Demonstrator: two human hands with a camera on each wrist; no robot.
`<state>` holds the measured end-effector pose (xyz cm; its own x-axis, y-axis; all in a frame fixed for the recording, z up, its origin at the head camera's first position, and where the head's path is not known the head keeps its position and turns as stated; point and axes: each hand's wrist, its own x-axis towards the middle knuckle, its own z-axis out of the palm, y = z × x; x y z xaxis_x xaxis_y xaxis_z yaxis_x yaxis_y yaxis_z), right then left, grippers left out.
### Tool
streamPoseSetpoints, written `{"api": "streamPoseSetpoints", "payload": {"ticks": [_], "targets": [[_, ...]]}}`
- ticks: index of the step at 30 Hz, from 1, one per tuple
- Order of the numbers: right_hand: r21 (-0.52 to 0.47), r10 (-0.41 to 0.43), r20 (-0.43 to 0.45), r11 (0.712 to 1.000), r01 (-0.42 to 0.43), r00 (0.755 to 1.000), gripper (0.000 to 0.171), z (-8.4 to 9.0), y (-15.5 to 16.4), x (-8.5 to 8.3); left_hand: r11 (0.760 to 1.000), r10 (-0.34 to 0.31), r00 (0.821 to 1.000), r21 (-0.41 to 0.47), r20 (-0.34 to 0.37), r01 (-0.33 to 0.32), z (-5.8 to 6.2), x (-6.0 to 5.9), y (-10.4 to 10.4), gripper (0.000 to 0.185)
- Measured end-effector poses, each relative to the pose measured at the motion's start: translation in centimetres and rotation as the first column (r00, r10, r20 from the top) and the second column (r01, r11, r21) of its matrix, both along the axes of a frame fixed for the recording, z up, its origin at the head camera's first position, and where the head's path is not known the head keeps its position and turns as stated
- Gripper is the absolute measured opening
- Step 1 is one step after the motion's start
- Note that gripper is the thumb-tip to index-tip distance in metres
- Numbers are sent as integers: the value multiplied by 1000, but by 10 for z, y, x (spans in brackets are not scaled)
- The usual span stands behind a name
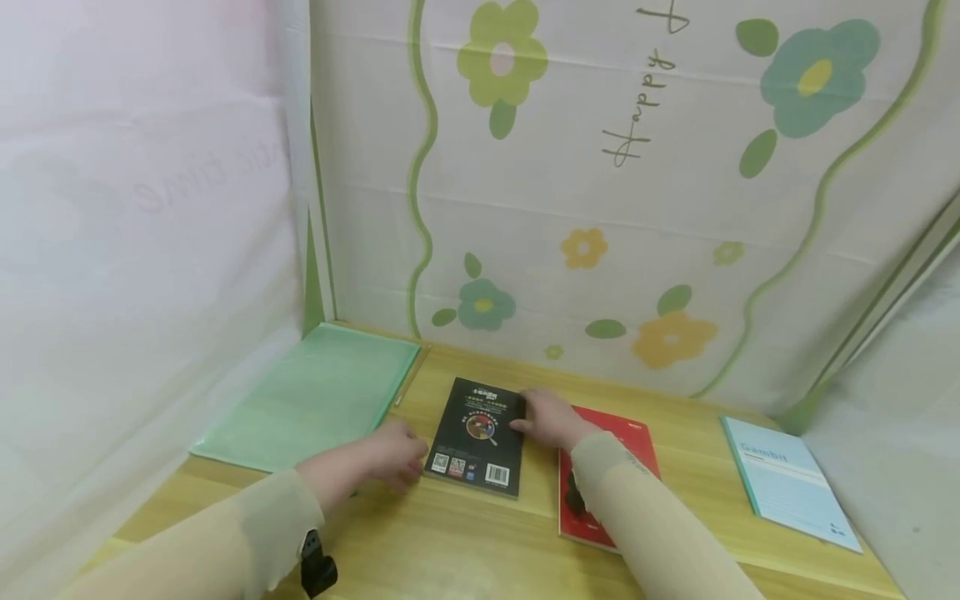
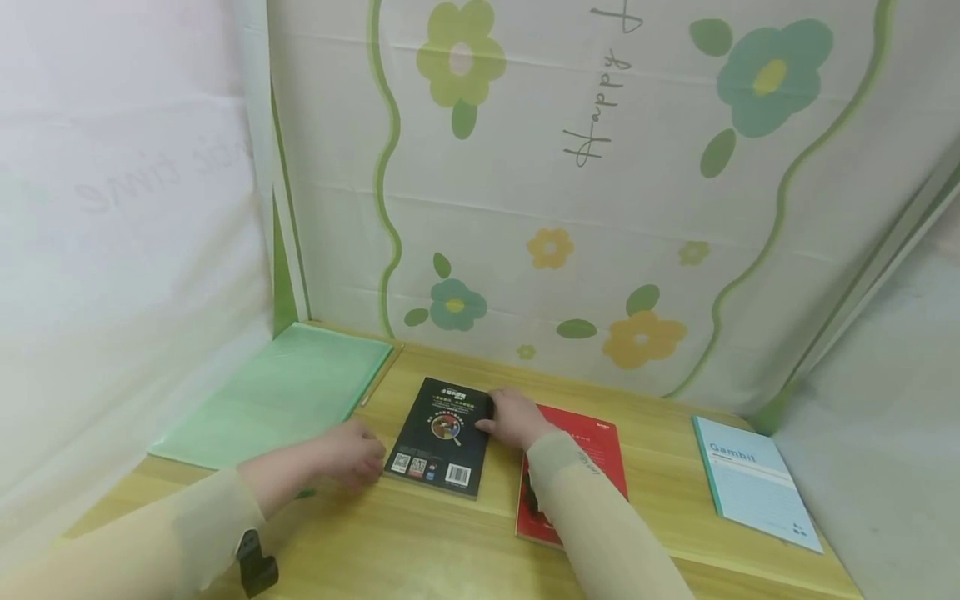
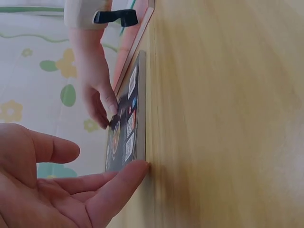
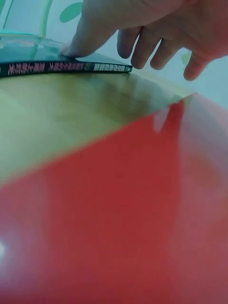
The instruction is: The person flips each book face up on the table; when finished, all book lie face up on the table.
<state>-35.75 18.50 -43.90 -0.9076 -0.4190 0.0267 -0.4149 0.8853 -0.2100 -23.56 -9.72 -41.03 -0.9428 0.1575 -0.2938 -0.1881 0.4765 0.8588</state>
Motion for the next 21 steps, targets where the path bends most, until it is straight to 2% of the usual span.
{"api": "streamPoseSetpoints", "payload": {"ticks": [4,11,16,21], "targets": [[-67,-20,61,997,24,998,67,0,-1,-1,998,27,1000,55,9,-27,-2,3,0,38],[-109,-56,146,991,72,988,71,0,-5,-5,983,58,998,170,35,-63,-3,14,-1,46],[-128,-101,181,984,125,978,74,0,-6,-8,957,87,994,273,67,-102,-2,23,0,51],[-149,-114,188,978,143,975,74,-1,-9,-10,913,117,986,377,115,-152,-5,25,0,59]]}}
